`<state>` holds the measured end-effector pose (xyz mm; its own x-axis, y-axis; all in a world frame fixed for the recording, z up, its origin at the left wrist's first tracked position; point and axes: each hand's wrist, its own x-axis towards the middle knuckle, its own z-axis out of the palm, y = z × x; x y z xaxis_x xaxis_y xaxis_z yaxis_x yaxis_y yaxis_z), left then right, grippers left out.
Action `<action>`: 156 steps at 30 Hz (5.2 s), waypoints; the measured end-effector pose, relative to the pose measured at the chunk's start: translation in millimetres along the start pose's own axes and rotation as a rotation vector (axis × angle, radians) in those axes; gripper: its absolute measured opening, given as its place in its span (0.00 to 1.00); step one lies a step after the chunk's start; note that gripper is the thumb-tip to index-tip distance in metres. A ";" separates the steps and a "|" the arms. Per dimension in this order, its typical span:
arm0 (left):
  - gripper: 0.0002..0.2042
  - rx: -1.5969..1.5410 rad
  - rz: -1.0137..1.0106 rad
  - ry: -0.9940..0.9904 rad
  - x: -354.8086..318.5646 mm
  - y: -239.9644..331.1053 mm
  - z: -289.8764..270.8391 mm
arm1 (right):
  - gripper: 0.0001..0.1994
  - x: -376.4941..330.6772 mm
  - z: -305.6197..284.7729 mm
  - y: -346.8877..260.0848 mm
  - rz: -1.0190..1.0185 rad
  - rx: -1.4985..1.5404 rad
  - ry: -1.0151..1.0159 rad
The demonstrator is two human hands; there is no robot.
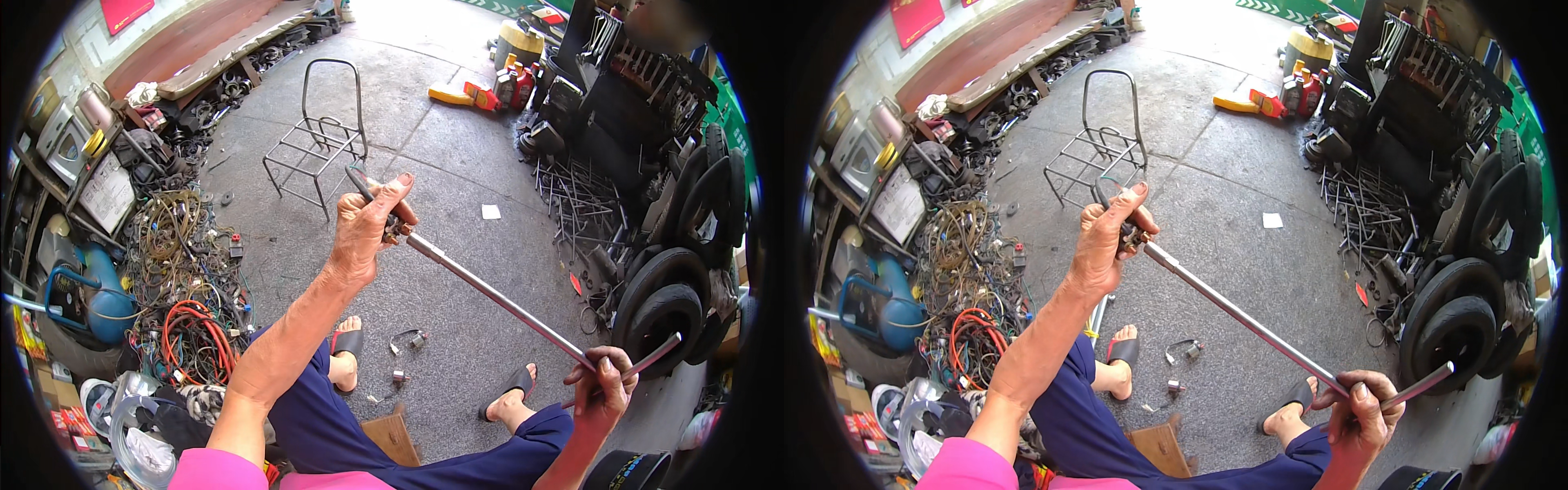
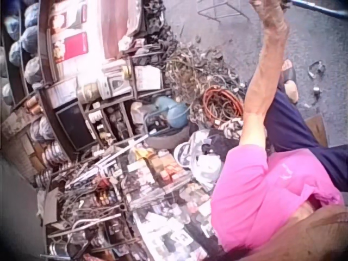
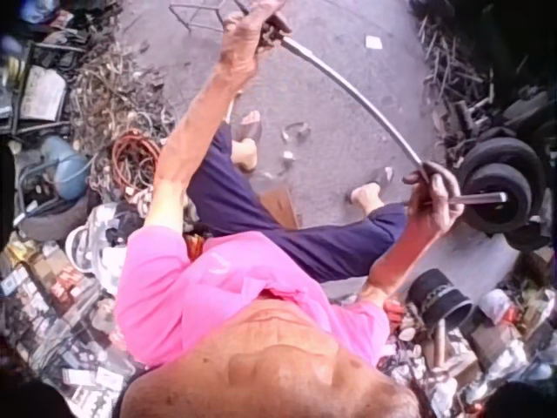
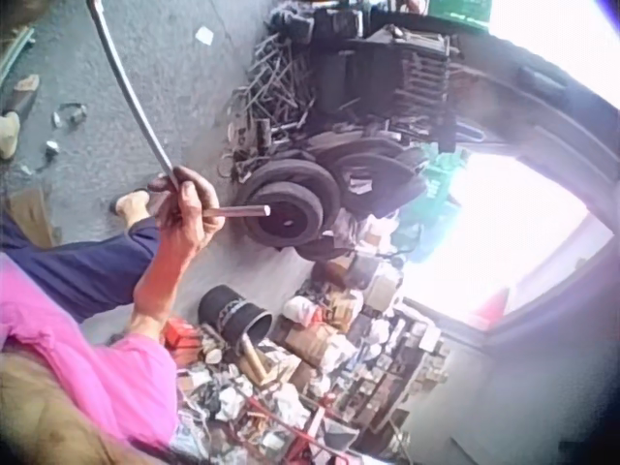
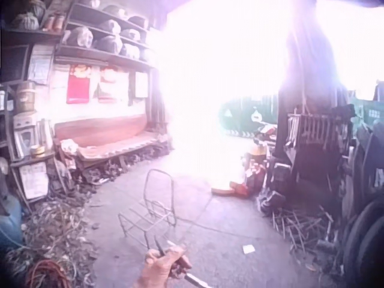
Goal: The person sits on the floor of a cluttered workshop and uses a T-handle tool to tighten a small cylindrical component. They repeatedly insert and remove the tool, adjust the component, and inspect the fit. The person then stands, walks to a scooter, wipes their hands with a cloth, and rubs their hands together.
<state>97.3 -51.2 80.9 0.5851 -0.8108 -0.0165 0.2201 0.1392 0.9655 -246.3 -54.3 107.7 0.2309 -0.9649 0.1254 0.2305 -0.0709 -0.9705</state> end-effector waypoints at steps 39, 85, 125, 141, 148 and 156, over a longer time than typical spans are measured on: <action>0.17 0.161 0.048 -0.043 -7.9 -13.3 26.9 | 0.14 -1.9 -23.4 32.0 0.473 0.410 0.143; 0.18 0.578 -0.213 -0.172 5.4 -8.3 -33.2 | 0.24 1.9 21.8 34.7 -0.887 -1.303 -0.213; 0.13 -0.412 -0.696 -0.544 -61.4 -37.0 37.0 | 0.14 29.3 -19.1 24.5 0.000 -0.211 0.477; 0.20 -0.135 -0.754 -0.385 -51.4 -47.4 42.7 | 0.10 28.1 -25.1 23.3 0.067 0.001 0.215; 0.19 -0.127 -0.737 -0.377 -52.0 -44.2 41.9 | 0.16 32.5 -19.8 29.3 0.010 -0.312 0.396; 0.19 -0.101 -0.751 -0.375 -51.5 -46.3 38.3 | 0.14 32.3 -30.0 22.5 0.114 -0.157 0.174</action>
<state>27.1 -37.6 47.0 -0.0384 -0.8409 -0.5398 0.5265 -0.4762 0.7043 -262.0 -94.7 83.7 0.0773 -0.9970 -0.0105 0.0601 0.0152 -0.9981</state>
